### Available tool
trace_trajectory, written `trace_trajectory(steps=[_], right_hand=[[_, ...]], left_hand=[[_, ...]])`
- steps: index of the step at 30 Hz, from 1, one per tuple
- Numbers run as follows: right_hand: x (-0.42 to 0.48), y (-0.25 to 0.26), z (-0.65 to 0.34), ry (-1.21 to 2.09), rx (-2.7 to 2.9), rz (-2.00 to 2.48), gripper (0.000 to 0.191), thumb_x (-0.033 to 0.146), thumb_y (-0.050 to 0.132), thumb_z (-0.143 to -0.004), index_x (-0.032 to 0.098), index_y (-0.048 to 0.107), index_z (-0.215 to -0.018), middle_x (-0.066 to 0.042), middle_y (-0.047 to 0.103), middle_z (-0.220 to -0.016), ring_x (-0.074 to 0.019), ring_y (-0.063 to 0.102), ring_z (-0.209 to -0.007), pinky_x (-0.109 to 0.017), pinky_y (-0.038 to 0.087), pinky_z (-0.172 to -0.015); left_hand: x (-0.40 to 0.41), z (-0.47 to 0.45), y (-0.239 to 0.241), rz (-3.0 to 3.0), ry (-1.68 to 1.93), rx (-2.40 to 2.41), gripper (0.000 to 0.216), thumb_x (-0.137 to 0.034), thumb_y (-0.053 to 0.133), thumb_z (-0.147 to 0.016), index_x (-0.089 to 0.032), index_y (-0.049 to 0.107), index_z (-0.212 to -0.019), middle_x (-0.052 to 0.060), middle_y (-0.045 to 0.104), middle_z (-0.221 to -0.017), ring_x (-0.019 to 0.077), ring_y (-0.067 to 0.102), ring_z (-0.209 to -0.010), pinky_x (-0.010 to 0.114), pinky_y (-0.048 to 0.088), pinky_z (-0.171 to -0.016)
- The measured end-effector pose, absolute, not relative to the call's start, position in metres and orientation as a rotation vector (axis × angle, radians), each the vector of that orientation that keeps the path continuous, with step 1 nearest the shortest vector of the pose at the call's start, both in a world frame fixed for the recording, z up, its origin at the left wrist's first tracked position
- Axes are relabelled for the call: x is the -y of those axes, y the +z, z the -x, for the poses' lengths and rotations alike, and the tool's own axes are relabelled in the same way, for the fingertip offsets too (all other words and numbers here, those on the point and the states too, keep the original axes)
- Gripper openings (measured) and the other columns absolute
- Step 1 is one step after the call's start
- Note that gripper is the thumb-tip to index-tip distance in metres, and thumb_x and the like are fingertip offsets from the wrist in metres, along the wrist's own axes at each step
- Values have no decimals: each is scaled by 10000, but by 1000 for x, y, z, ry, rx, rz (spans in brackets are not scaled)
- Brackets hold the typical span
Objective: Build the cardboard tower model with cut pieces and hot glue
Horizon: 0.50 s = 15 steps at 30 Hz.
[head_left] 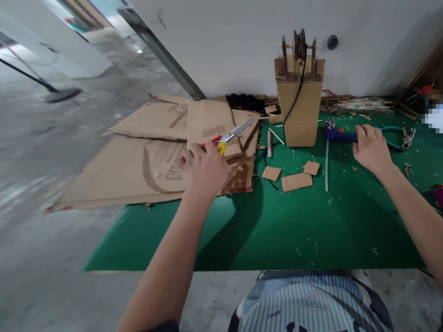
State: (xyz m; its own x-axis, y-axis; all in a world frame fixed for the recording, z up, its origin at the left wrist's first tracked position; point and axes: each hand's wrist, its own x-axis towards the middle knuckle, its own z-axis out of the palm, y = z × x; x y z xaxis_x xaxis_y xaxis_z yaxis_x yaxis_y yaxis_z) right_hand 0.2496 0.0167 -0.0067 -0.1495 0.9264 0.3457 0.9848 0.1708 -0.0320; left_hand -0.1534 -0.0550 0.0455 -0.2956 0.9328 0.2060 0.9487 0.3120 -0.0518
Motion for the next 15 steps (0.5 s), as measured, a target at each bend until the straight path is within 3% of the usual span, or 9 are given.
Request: trace_trajectory(steps=[4, 8, 11, 15], right_hand=[[-34, -25, -253, -200, 2115, 1935, 577, 209, 400, -946, 47, 475, -1494, -257, 541, -1455, -440, 484, -1321, -601, 455, -1052], [-38, -38, -251, -152, 2043, 1910, 491, 186, 396, -933, 88, 571, -1381, -232, 630, -1330, -399, 544, -1235, -583, 441, -1039], [-37, -41, -251, -188, 2004, 1895, 480, 194, 409, -913, 102, 582, -1351, -215, 651, -1286, -385, 557, -1204, -575, 423, -1044], [-34, -38, -251, -159, 2031, 1897, 520, 219, 418, -910, 106, 536, -1404, -214, 637, -1317, -381, 555, -1211, -567, 424, -1041]], left_hand=[[37, 164, 17, 1774, -32, 2460, 564, -421, 388, -1001, 12, 553, -1322, 372, 569, -1302, 522, 557, -1269, 650, 438, -1028], [37, 169, 18, 1929, -189, 2438, 714, -611, 479, -950, -50, 563, -1384, 355, 558, -1353, 552, 515, -1307, 689, 441, -1025], [34, 162, 26, 2000, -262, 2346, 574, -528, 503, -953, -104, 618, -1322, 293, 580, -1357, 520, 495, -1324, 681, 458, -1021], [-13, 151, 33, 2174, -361, 2149, 398, -340, 401, -1012, -142, 667, -1232, 197, 628, -1297, 401, 524, -1280, 614, 458, -1064]])
